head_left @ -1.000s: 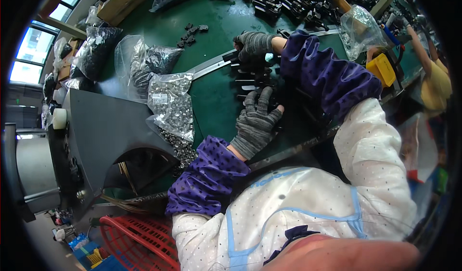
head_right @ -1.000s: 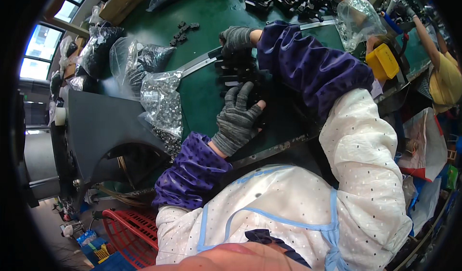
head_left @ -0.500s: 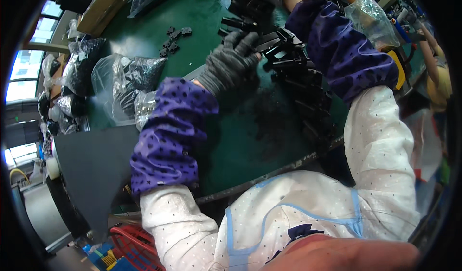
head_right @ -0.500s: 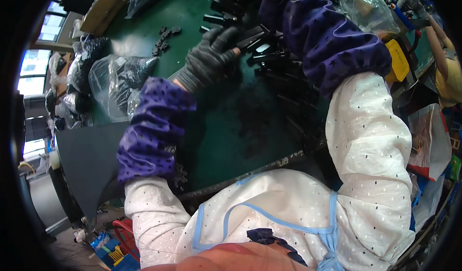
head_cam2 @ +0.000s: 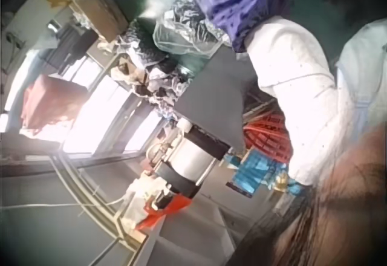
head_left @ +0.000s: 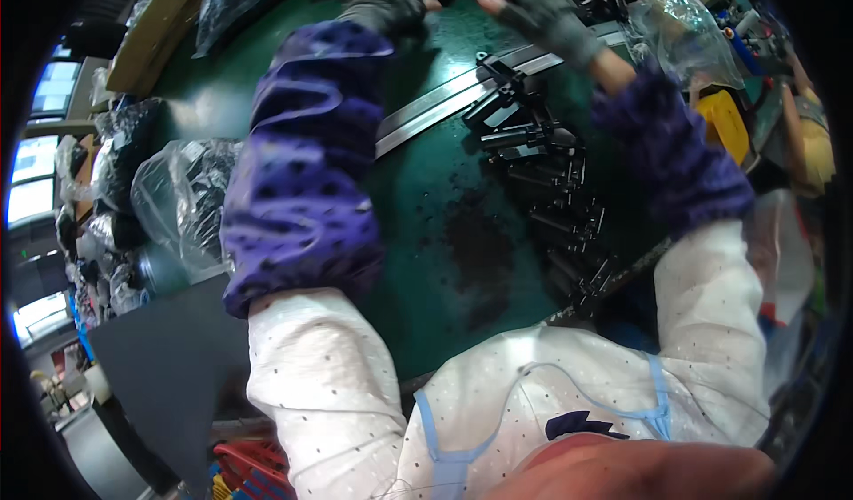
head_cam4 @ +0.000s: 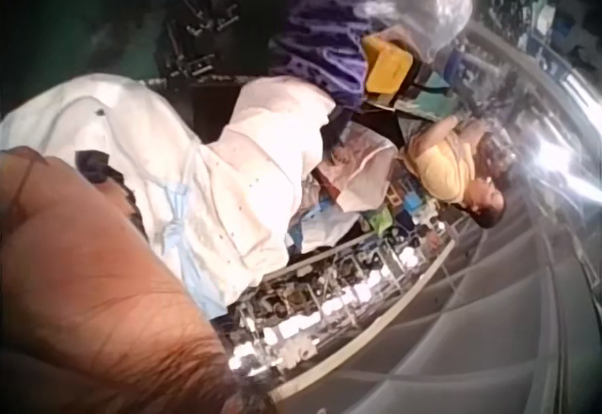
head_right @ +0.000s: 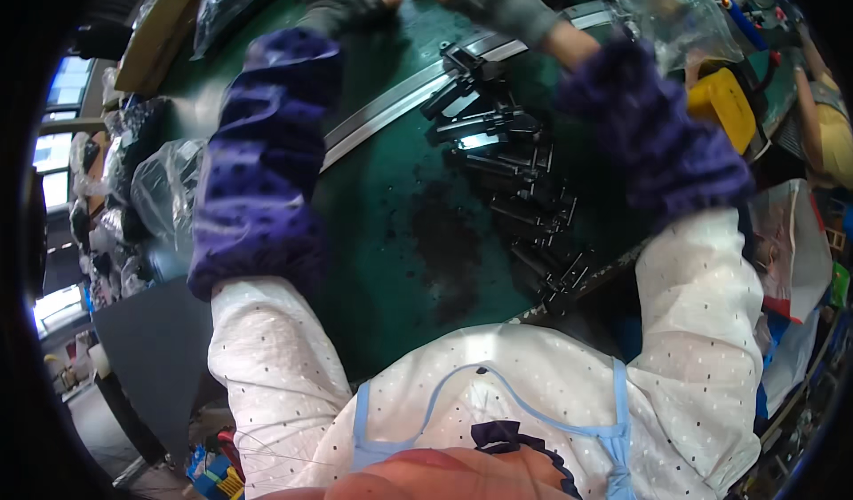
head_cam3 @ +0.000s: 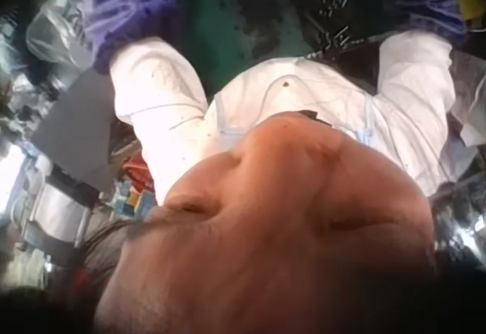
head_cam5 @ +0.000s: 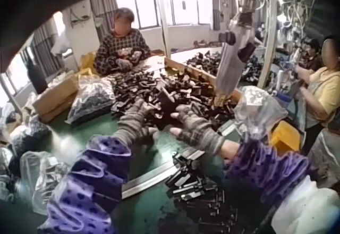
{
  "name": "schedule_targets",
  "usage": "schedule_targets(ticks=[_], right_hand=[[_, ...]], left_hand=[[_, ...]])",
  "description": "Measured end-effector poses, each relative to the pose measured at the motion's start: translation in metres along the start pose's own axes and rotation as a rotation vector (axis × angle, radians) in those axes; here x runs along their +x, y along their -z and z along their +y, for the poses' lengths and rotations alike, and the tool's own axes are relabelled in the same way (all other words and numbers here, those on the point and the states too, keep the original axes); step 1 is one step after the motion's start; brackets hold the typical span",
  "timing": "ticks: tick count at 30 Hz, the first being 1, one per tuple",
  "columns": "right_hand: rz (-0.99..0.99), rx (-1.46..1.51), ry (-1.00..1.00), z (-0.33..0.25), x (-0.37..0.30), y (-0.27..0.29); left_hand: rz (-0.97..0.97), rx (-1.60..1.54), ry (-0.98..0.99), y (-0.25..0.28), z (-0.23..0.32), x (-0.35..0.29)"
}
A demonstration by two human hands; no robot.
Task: Assemble electronic and mechanical components using an electric screwdriver at a factory workstation.
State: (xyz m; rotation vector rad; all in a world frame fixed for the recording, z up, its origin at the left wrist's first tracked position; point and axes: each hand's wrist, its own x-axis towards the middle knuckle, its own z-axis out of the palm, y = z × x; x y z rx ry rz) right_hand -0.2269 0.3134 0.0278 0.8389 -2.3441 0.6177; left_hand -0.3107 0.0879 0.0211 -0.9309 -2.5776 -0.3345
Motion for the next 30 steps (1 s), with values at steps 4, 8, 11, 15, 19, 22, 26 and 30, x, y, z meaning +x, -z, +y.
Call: schedule_targets(ticks=[4, 8, 11, 15, 19, 22, 26, 30], right_hand=[[-0.294, 0.539, -0.559, -0.048, -0.050, 0.032], [-0.378, 0.620, -0.438, -0.049, -0.061, 0.009], [-0.384, 0.815, -0.616, -0.069, -0.057, 0.011], [-0.337, 0.904, -0.670, -0.069, -0.058, -0.005], [-0.349, 0.790, -0.591, -0.077, -0.055, -0.008], [-0.352, 0.807, -0.638, -0.093, -0.050, -0.003], [-0.256, 1.282, -0.854, -0.020, -0.078, -0.001], [-0.212, 0.115, -0.202, -0.007, -0.064, 0.086]], left_hand=[[0.183, -0.007, 0.268, 0.065, -0.098, -0.044], [0.144, -0.184, 0.517, 0.082, -0.158, -0.138], [0.093, -0.214, 0.382, 0.045, -0.137, -0.163], [-0.164, 0.076, 0.296, 0.029, -0.051, -0.156], [-0.264, 0.138, 0.533, 0.034, -0.012, -0.153], [-0.121, 0.358, 0.305, 0.048, 0.017, -0.163], [-0.027, 0.213, 0.417, 0.067, 0.039, -0.143], [0.263, -0.335, 0.437, 0.049, -0.010, -0.189]])
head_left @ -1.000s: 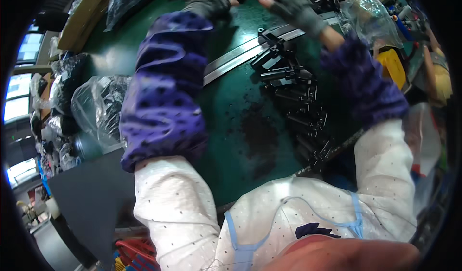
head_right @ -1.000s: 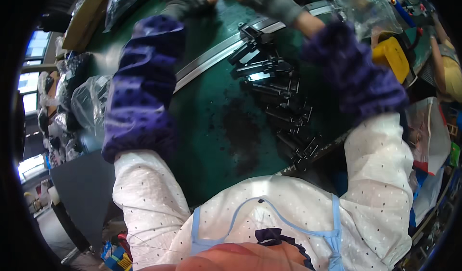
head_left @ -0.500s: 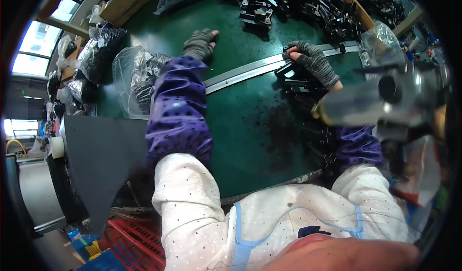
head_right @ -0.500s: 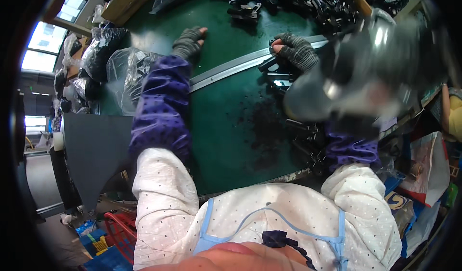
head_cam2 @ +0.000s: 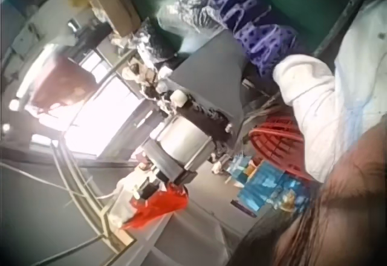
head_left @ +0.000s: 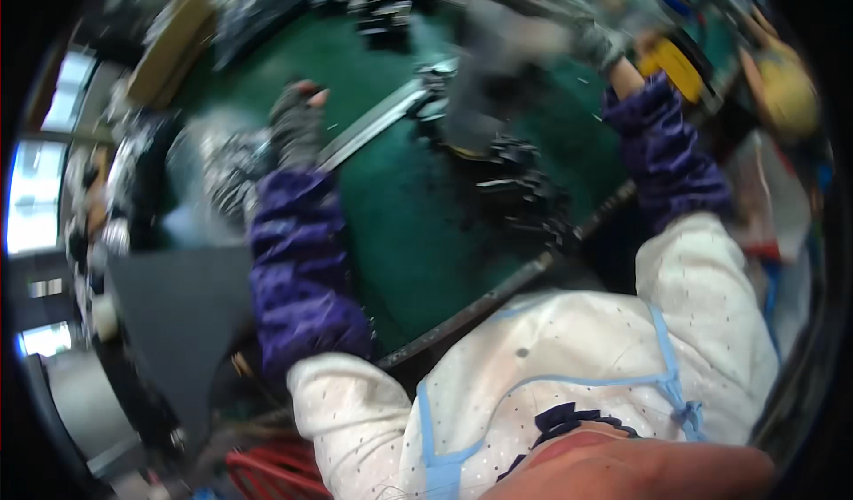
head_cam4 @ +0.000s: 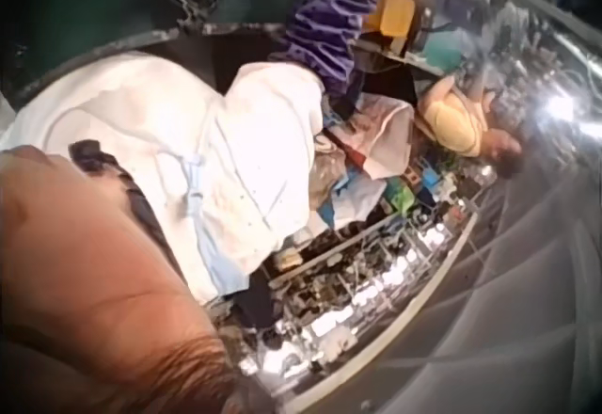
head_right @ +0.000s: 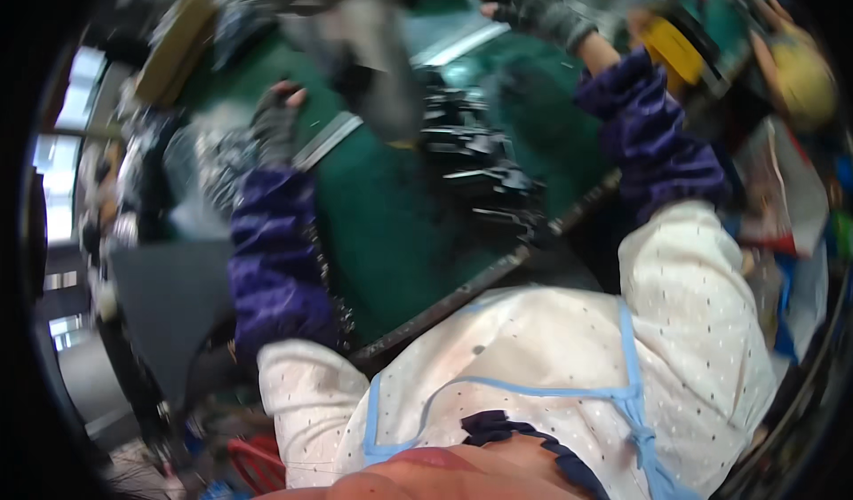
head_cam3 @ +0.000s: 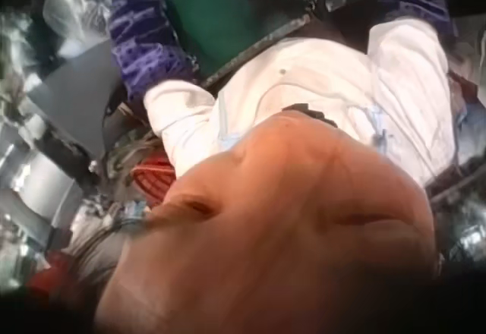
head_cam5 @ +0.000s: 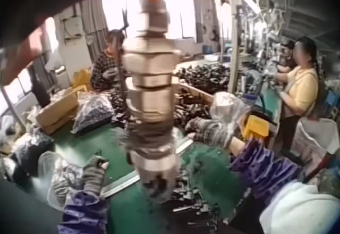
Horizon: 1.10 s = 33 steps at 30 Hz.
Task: Assemble electronic and mechanical components using an electric screwdriver at a factory workstation.
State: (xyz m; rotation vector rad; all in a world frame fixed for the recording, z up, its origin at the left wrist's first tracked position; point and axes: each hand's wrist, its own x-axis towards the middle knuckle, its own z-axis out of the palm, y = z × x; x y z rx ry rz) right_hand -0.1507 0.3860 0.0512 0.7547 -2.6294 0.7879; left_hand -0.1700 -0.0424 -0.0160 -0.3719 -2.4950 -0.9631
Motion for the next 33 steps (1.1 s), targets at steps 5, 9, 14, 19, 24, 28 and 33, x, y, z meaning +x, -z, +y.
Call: schedule_targets(ticks=[5, 9, 14, 19, 24, 28, 33], right_hand=[[-0.241, -0.120, -0.404, 0.017, -0.084, 0.073], [-0.203, -0.200, -0.472, 0.030, -0.161, 0.053], [-0.222, -0.198, -0.373, -0.011, -0.150, 0.048], [-0.324, -0.384, -0.168, -0.043, -0.157, 0.022], [-0.413, -0.660, 0.069, -0.034, -0.153, 0.017], [-0.001, -0.371, 0.490, -0.123, -0.043, 0.013], [-0.037, -0.218, 0.490, -0.113, 0.038, -0.006]], left_hand=[[-0.096, -0.160, 0.156, 0.000, 0.032, -0.025], [-0.183, -0.229, 0.148, -0.028, 0.085, -0.019], [-0.177, -0.259, 0.139, -0.026, 0.088, -0.034], [-0.160, -0.243, 0.176, -0.015, 0.097, -0.038], [-0.159, -0.379, 0.203, -0.034, 0.125, -0.032], [0.005, -0.287, 0.164, -0.059, 0.128, -0.040], [0.038, -0.175, 0.170, -0.076, 0.134, -0.041]])
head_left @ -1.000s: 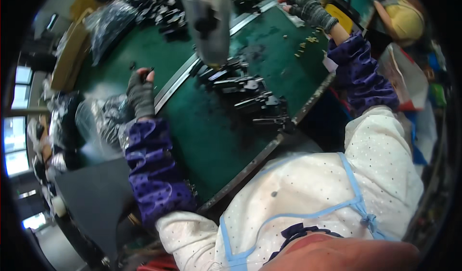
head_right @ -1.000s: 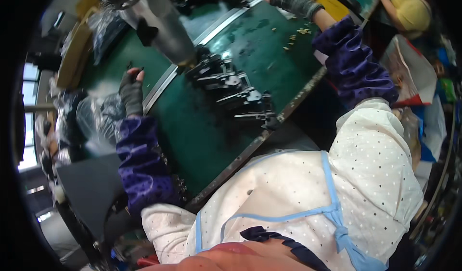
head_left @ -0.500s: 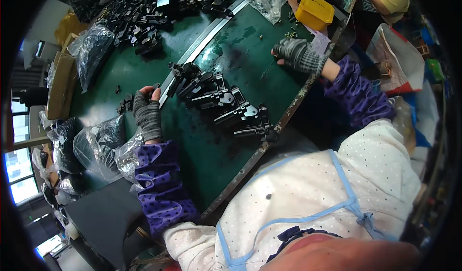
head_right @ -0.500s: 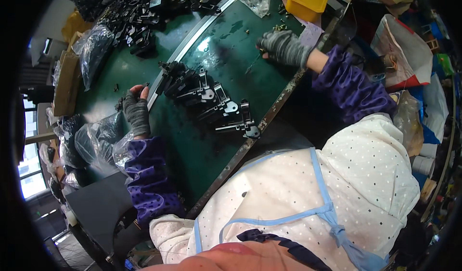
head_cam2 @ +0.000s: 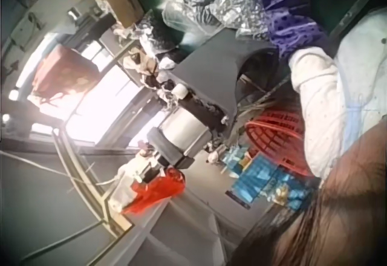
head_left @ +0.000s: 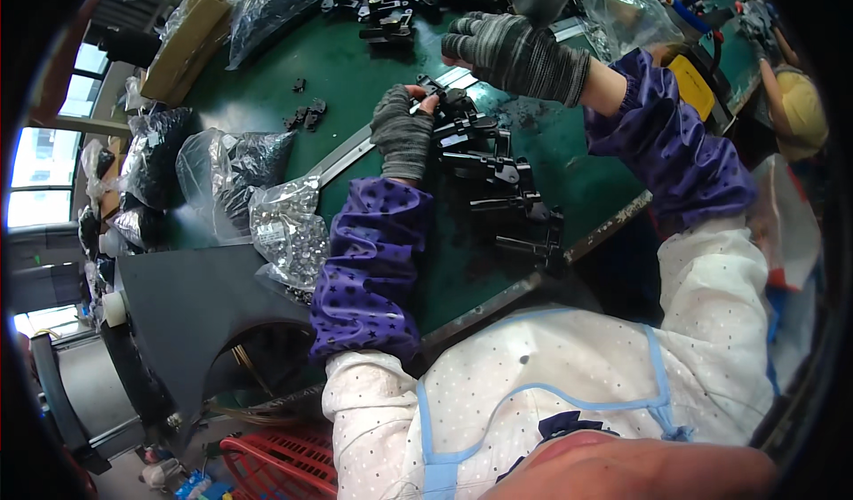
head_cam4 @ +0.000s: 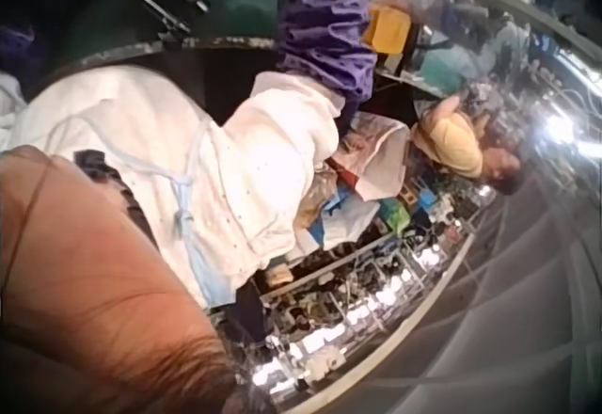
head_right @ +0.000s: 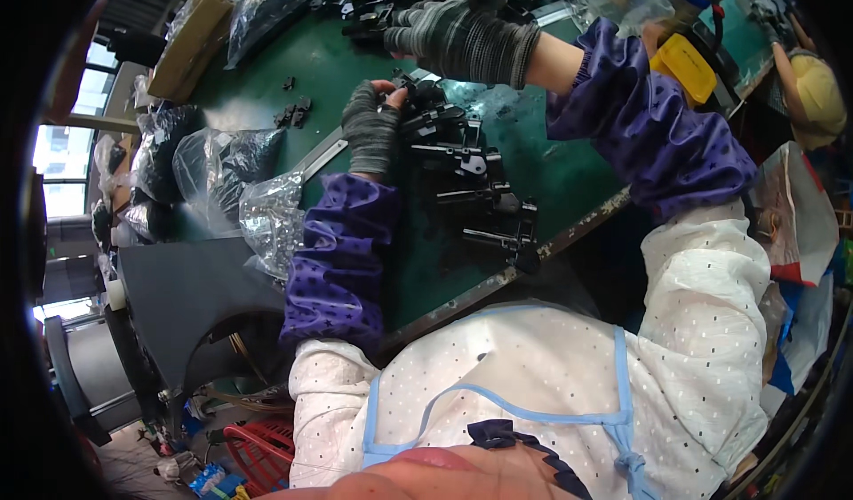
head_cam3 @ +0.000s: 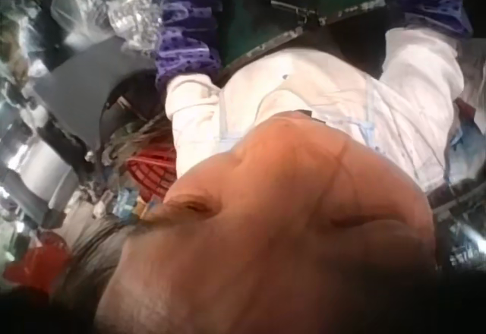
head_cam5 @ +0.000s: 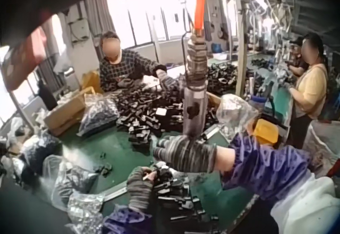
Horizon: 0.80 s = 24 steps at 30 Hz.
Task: Assemble electronic and mechanical components using an electric screwdriver at a factory workstation.
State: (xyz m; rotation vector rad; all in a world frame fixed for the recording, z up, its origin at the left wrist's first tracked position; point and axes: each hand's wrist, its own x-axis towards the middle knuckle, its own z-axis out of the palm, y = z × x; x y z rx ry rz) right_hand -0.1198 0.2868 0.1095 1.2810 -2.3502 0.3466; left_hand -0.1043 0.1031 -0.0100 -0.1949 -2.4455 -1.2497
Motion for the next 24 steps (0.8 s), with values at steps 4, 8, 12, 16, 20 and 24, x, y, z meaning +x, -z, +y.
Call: schedule_targets(ticks=[4, 8, 12, 16, 20, 24], right_hand=[[-0.178, 0.356, -0.284, 0.008, 0.009, -0.013], [-0.353, 0.953, -0.708, 0.026, 0.005, -0.044], [-0.426, 1.106, -0.728, 0.035, -0.001, -0.071], [-0.514, 1.076, -0.726, 0.033, 0.009, -0.072], [-0.502, 1.077, -0.684, 0.037, 0.005, -0.077], [-0.510, 1.106, -0.684, 0.035, 0.001, -0.075]], left_hand=[[0.080, -0.145, 0.029, 0.003, -0.002, -0.007], [0.032, -0.106, -0.080, 0.002, 0.008, -0.003], [0.012, 0.075, -0.153, -0.003, 0.009, -0.002], [0.033, 0.004, -0.150, -0.002, 0.002, -0.004], [0.007, -0.007, -0.128, -0.001, 0.007, -0.003], [-0.028, 0.116, -0.126, 0.000, 0.016, 0.001]])
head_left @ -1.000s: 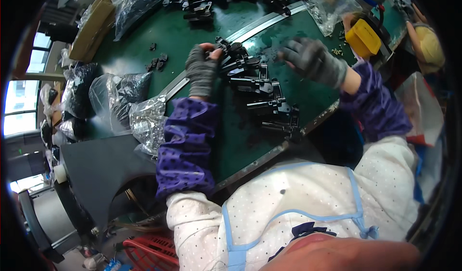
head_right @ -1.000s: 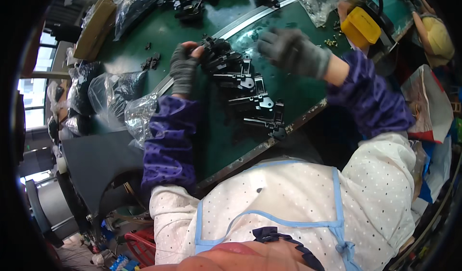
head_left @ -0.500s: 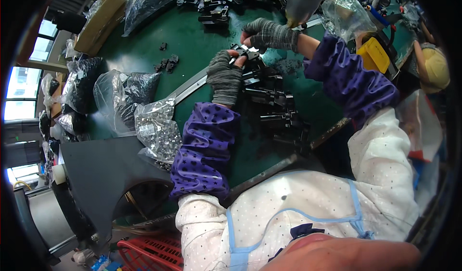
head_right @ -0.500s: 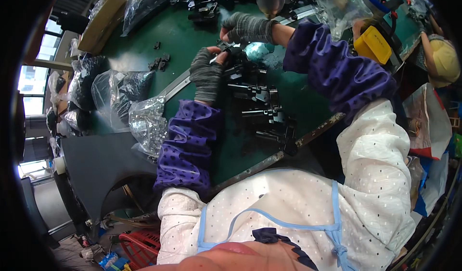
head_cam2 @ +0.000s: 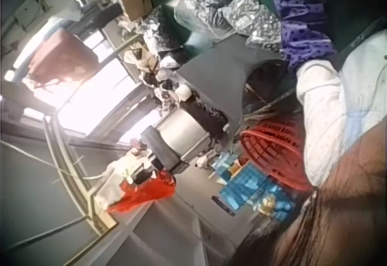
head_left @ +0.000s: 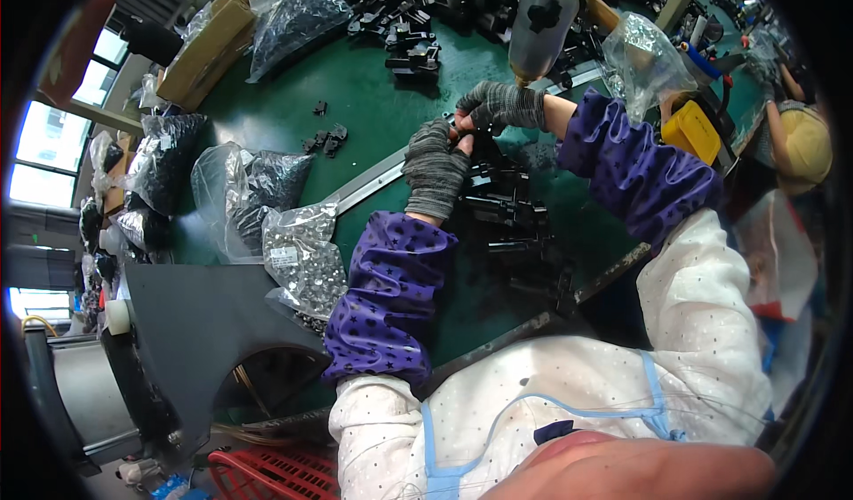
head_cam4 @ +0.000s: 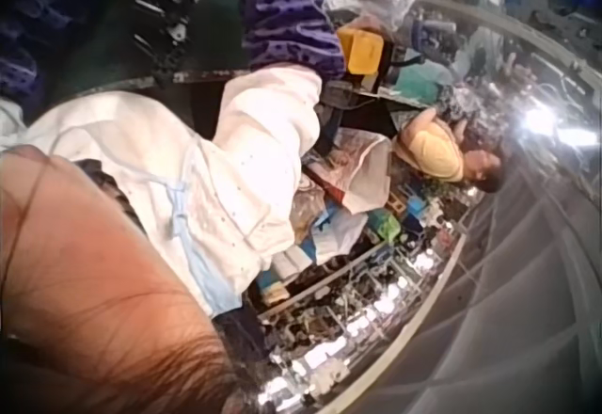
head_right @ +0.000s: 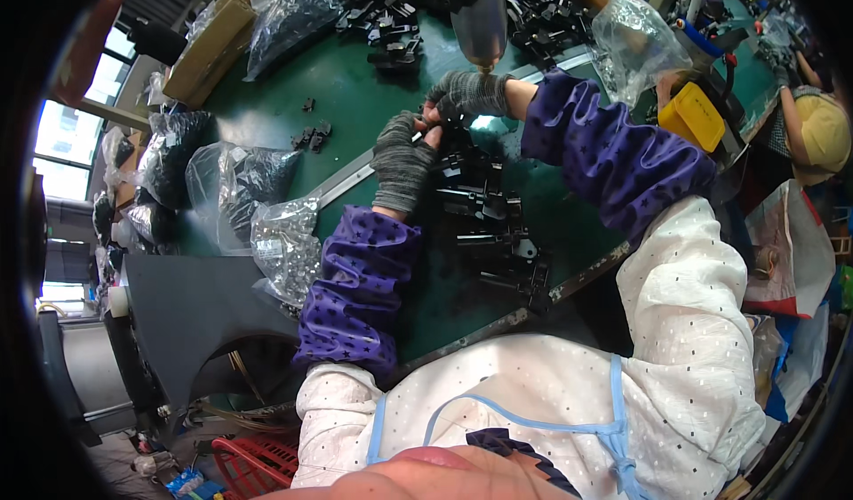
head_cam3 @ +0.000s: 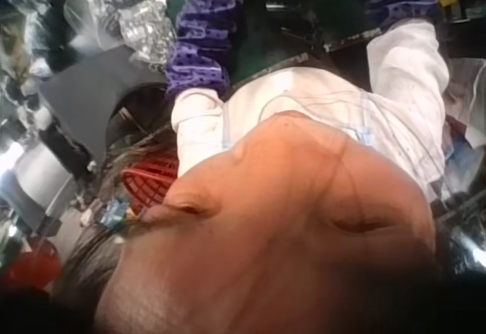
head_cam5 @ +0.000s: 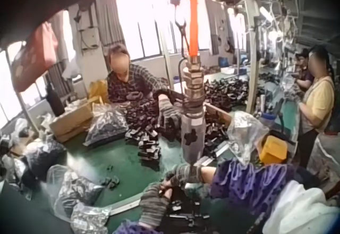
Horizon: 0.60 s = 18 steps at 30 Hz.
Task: Assemble electronic and mechanical components using an electric screwdriver at a factory workstation.
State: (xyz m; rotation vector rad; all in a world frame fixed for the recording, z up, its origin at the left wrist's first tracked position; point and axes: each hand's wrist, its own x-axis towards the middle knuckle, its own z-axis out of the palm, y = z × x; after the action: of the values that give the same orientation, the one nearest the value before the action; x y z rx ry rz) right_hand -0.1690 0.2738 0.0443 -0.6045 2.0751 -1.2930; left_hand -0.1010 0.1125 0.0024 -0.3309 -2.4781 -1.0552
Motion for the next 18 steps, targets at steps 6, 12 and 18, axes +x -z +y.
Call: schedule_targets(ticks=[6, 12, 18], right_hand=[[0.338, -0.703, 0.122, 0.003, -0.045, -0.017], [0.655, -0.349, 0.453, -0.024, -0.141, 0.004], [0.467, 0.124, 0.773, -0.068, -0.090, 0.015]], left_hand=[[-0.051, -0.159, 0.073, -0.014, -0.002, 0.001], [-0.108, -0.300, 0.060, -0.014, -0.011, 0.002], [-0.177, -0.315, 0.013, -0.027, 0.002, 0.009]])
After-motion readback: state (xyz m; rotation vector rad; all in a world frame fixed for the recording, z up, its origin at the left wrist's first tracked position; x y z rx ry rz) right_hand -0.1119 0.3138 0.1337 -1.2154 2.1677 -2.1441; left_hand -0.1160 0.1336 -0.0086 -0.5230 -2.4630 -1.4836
